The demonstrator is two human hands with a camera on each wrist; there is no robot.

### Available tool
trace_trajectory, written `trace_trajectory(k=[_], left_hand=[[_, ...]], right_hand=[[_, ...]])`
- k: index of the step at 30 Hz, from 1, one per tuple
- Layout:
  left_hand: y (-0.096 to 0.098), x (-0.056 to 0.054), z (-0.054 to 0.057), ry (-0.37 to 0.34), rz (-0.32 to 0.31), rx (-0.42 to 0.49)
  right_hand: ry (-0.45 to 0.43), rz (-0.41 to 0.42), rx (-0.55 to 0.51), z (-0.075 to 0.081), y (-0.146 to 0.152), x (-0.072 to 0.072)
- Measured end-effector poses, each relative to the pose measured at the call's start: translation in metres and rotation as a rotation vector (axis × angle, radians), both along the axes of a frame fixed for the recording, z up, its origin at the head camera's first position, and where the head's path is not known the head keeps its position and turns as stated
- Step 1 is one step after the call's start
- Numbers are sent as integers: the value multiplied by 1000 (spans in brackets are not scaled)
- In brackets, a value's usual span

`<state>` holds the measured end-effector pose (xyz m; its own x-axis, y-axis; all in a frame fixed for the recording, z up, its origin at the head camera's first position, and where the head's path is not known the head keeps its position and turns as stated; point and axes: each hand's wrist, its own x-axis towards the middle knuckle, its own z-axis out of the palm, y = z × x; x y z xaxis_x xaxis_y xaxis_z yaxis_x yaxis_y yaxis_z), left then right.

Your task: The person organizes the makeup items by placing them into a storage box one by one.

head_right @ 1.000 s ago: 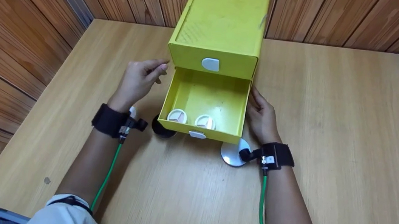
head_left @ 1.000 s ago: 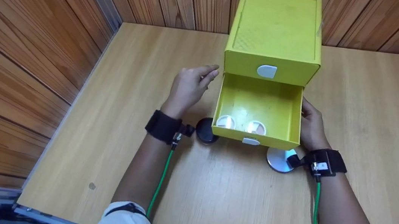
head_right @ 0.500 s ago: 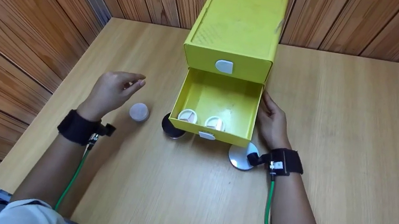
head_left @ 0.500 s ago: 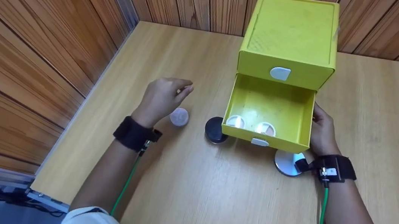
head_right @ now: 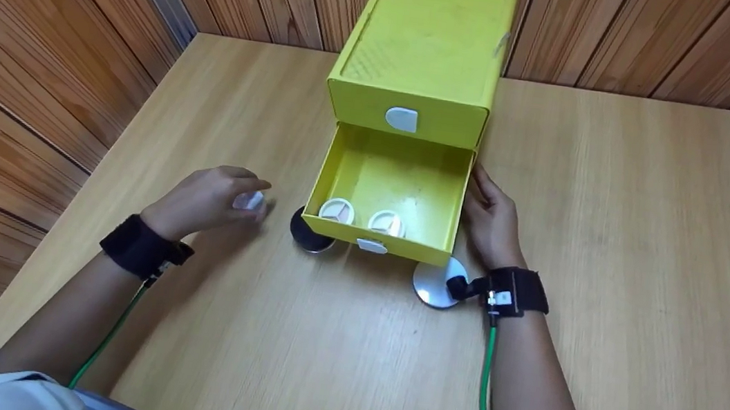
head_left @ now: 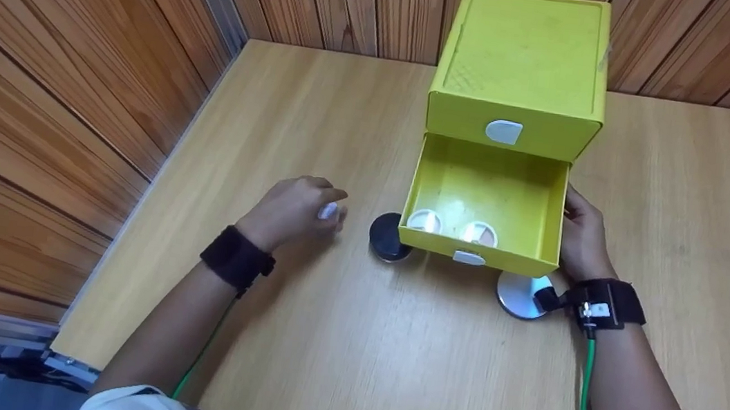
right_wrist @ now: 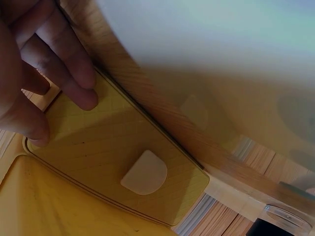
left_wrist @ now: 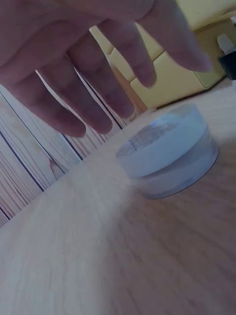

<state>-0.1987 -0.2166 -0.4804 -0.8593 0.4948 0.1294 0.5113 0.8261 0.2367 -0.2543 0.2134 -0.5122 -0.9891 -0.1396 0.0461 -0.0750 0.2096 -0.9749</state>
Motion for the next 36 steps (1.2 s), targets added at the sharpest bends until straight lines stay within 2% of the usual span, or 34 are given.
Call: trace_trajectory(k=[4,10,16,21,26,32,36], left_hand=[[-2,-1,-3,-62,-17,-9],[-4,0,-5,-165,10,-8],[-6,-1,-8,-144,-5,-16],[-8,-2,-4,-117,-17,-17],[-11,-4,12,-64,-19,-17],[-7,-8,41,-6,-31,-14],[0,-9,62,45,-53,6]], right_hand=[[-8,4,-31,0,0,0],[3,19,-25,0,1,-1],[-11,20,-52,-2,1,-1],[-8,20,-107,-5,1,-2],[-28,26,-142,-7,1,-4],[-36,21,-114,-6,3,-5],[-45,25,-125,-14,5,-8]])
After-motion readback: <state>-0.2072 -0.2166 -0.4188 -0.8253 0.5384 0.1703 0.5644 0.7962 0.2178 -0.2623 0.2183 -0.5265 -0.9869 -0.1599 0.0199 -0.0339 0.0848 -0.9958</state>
